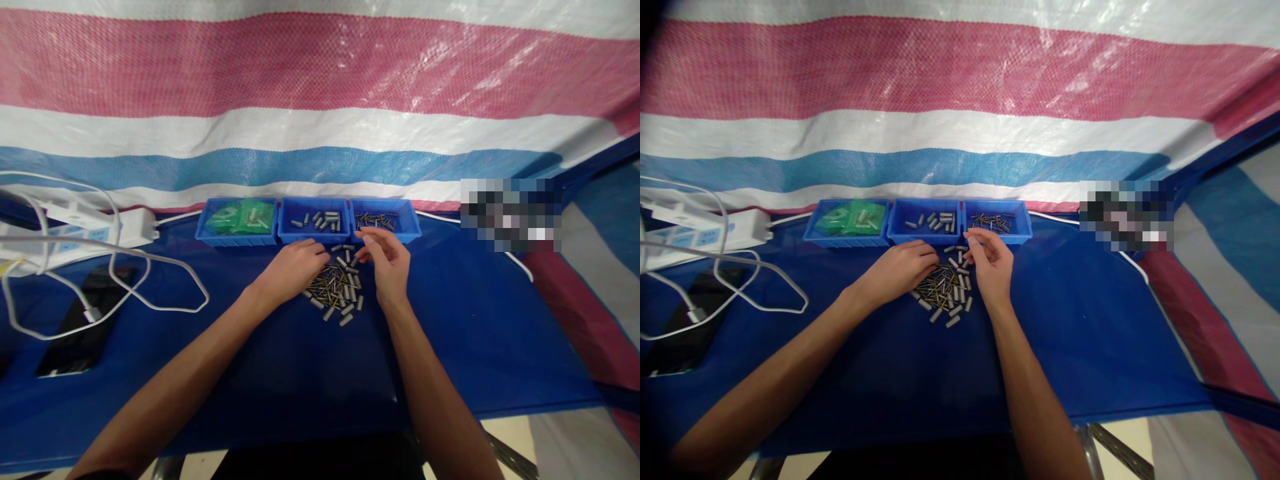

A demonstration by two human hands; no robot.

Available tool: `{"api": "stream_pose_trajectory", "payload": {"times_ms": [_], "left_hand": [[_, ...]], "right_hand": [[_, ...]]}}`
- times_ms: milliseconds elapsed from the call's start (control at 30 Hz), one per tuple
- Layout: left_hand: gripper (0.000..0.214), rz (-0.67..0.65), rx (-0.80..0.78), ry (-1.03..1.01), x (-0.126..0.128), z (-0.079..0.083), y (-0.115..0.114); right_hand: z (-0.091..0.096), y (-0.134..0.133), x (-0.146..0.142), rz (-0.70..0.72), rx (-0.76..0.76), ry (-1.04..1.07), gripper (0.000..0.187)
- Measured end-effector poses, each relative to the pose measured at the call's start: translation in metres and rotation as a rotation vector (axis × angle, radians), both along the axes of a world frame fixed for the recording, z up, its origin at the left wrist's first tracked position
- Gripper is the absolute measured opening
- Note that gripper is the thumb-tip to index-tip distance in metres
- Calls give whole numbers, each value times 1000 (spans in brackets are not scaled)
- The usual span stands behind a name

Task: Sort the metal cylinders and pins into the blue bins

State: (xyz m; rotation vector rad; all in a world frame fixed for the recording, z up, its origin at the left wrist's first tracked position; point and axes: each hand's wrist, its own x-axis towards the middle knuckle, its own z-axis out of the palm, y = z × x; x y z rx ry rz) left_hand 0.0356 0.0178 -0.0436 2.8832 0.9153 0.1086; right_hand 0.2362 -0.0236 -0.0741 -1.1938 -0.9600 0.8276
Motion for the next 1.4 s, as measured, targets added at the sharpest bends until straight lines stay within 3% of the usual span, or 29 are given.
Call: {"api": "stream_pose_trajectory", "payload": {"times_ms": [433, 833, 1033, 1267, 1400], "left_hand": [[18, 8, 63, 62, -4, -2, -1], [16, 68, -60, -70, -4, 8, -1], [25, 4, -68, -78, 1, 0, -3], [25, 45, -90, -83, 3, -7, -2], [26, 48, -161, -194, 2, -12, -1]], "right_hand": [[0, 0, -1, 31, -27, -11, 21], [-2, 0, -1, 47, -39, -18, 21], [-1, 1, -1, 53, -36, -3, 19], [-2, 0, -1, 54, -50, -15, 21], [-1, -1, -1, 61, -50, -13, 20]]}}
